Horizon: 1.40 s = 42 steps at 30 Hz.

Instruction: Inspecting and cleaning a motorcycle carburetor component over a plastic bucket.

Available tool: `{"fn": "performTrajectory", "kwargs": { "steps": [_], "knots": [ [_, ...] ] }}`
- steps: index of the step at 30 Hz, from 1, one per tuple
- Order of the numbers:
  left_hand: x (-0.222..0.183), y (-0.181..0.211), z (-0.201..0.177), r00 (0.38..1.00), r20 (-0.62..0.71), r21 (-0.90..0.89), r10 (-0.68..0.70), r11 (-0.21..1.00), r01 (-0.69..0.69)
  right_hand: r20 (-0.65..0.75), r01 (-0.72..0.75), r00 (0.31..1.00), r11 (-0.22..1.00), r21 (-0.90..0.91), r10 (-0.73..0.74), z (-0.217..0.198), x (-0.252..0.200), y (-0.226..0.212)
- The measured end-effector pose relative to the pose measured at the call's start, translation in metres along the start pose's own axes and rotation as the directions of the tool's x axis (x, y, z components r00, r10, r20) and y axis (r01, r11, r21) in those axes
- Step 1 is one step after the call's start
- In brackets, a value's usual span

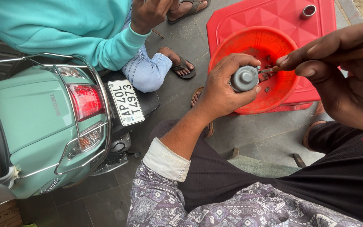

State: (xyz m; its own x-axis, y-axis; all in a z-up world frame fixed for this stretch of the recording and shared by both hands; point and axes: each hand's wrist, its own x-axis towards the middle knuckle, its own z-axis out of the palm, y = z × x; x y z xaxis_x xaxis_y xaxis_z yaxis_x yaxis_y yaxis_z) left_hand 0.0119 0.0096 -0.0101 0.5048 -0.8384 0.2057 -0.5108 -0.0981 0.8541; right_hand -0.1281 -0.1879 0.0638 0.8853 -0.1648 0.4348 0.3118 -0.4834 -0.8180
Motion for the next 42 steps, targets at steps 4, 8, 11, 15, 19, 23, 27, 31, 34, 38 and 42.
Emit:
{"fn": "performTrajectory", "kwargs": {
  "steps": [4, 8, 11, 15, 19, 23, 27, 31, 34, 38, 42],
  "knots": [
    [0.000, 0.001, 0.000, 1.000, 0.005, -0.010, -0.003, 1.000, 0.003, 0.010, -0.007, 1.000, 1.000, -0.006, 0.007, 0.000, 0.000, 0.001],
    [0.000, 0.006, -0.002, 1.000, -0.019, -0.018, 0.000, 1.000, -0.001, 0.012, -0.001, 1.000, 0.998, -0.066, 0.002, 0.000, 0.002, -0.011],
    [0.004, 0.009, -0.004, 0.997, -0.069, 0.018, 0.027, 1.000, -0.026, -0.019, 0.012, 1.000, 1.000, -0.018, -0.012, 0.001, 0.000, -0.010],
    [0.003, 0.009, -0.004, 0.996, -0.079, 0.025, 0.034, 0.999, -0.032, 0.003, -0.103, 0.995, 0.995, -0.012, 0.104, -0.001, 0.001, -0.013],
    [0.003, 0.005, -0.003, 0.998, -0.057, 0.011, 0.036, 0.999, -0.035, 0.035, -0.077, 0.996, 0.997, -0.014, 0.078, -0.001, -0.010, 0.001],
    [0.003, 0.003, -0.001, 0.999, -0.034, 0.001, -0.011, 1.000, 0.011, 0.083, -0.075, 0.994, 0.996, 0.046, 0.071, -0.002, -0.007, -0.001],
    [0.002, 0.004, -0.002, 0.998, -0.064, 0.014, -0.003, 1.000, 0.003, 0.045, -0.070, 0.997, 0.996, 0.056, 0.068, 0.000, -0.010, 0.004],
    [0.003, 0.008, -0.007, 0.997, -0.080, 0.015, 0.006, 1.000, -0.005, 0.080, -0.086, 0.994, 0.989, 0.119, 0.077, -0.001, -0.007, 0.002],
    [0.004, 0.007, -0.009, 0.999, -0.053, -0.016, -0.003, 1.000, 0.002, 0.132, 0.012, 0.991, 0.999, 0.042, -0.017, -0.007, 0.000, 0.001],
    [0.006, 0.006, -0.010, 0.999, -0.041, -0.005, 0.006, 1.000, -0.006, 0.152, 0.028, 0.988, 0.999, 0.018, -0.030, -0.011, 0.001, 0.006],
    [0.005, 0.008, -0.010, 0.999, -0.031, 0.000, -0.013, 1.000, 0.013, 0.168, 0.066, 0.983, 0.997, 0.027, -0.069, -0.009, 0.000, 0.008]
  ]
}}
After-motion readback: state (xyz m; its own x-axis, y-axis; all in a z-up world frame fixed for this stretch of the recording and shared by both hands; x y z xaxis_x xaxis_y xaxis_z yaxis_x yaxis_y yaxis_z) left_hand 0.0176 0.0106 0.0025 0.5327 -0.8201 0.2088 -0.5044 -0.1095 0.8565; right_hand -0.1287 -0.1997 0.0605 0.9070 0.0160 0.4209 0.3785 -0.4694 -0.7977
